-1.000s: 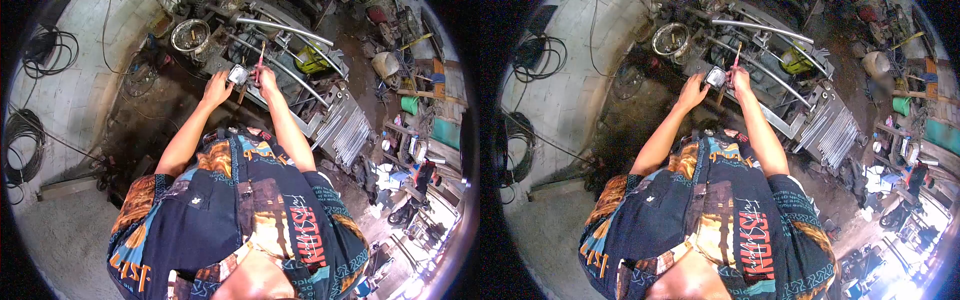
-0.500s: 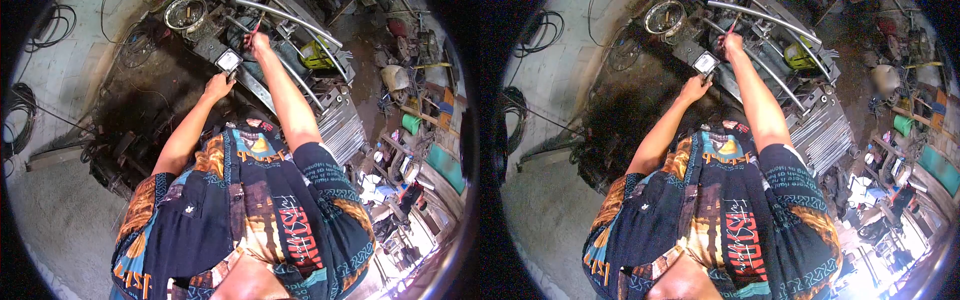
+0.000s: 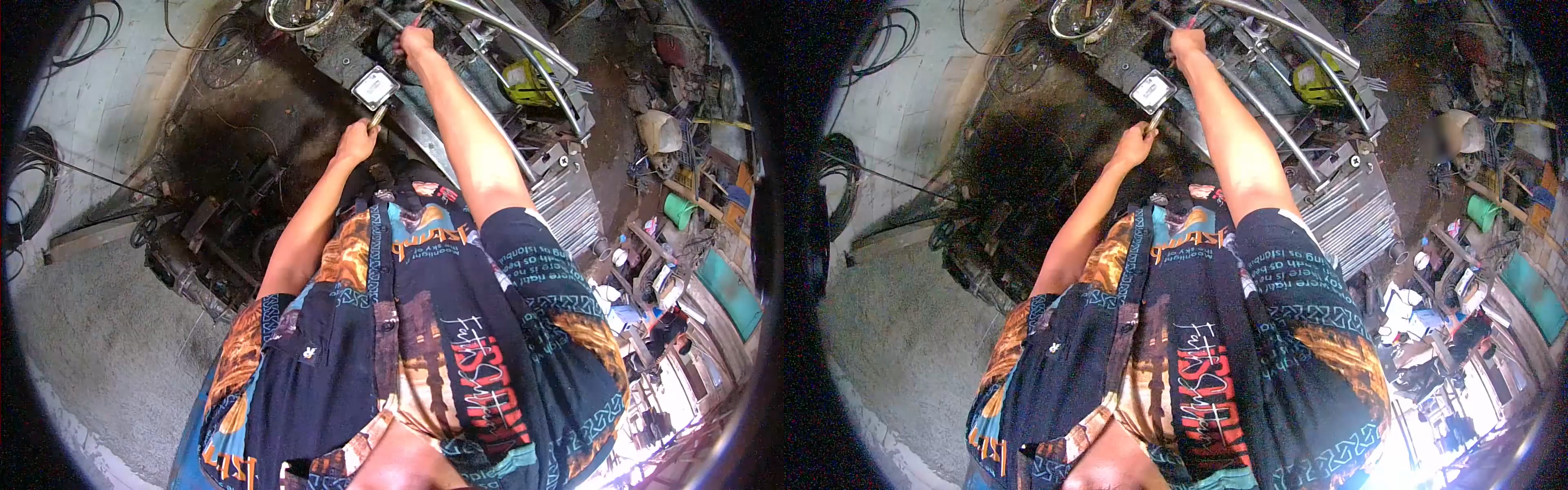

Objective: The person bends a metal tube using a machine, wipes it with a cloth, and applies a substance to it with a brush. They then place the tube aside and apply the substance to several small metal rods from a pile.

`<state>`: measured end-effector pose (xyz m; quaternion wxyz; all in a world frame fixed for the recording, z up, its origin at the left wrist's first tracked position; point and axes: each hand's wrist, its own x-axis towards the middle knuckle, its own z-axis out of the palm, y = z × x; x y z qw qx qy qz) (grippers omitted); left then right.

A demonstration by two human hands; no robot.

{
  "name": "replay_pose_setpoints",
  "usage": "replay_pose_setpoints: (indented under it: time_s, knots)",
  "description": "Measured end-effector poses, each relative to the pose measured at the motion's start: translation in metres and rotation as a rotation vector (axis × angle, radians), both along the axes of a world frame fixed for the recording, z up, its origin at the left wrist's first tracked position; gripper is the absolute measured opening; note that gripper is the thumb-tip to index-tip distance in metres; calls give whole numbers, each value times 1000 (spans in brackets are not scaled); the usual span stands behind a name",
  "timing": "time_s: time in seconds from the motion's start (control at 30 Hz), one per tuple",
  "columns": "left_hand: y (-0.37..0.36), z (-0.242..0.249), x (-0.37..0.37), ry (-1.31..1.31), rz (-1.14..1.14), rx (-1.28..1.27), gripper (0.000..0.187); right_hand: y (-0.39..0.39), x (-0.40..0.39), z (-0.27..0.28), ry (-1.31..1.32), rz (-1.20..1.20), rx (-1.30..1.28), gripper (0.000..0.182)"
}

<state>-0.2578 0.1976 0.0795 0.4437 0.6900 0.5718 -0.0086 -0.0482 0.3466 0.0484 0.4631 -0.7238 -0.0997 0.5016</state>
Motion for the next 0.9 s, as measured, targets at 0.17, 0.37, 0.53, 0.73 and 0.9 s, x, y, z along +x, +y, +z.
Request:
replay_pose_setpoints:
  time_s: [0.17, 0.37, 0.53, 0.73, 0.9]
  knots:
    - [-1, 2, -5, -84, 30, -26, 33, -31, -10, -22, -124, 100, -19, 28]
    - [-7, 1, -6, -111, 91, -17, 33, -32, -5, -16, -258, -48, -17, 22]
    - [-8, 5, -7, -141, 82, -19, 32, -6, 6, 5, -402, 7, -167, 31]
    - [-10, 5, -8, -128, 109, 9, 31, -47, -8, 51, -477, 183, -275, 37]
    - [-9, 8, -8, -124, 110, -7, 30, -48, -9, 57, -520, 54, -236, 37]
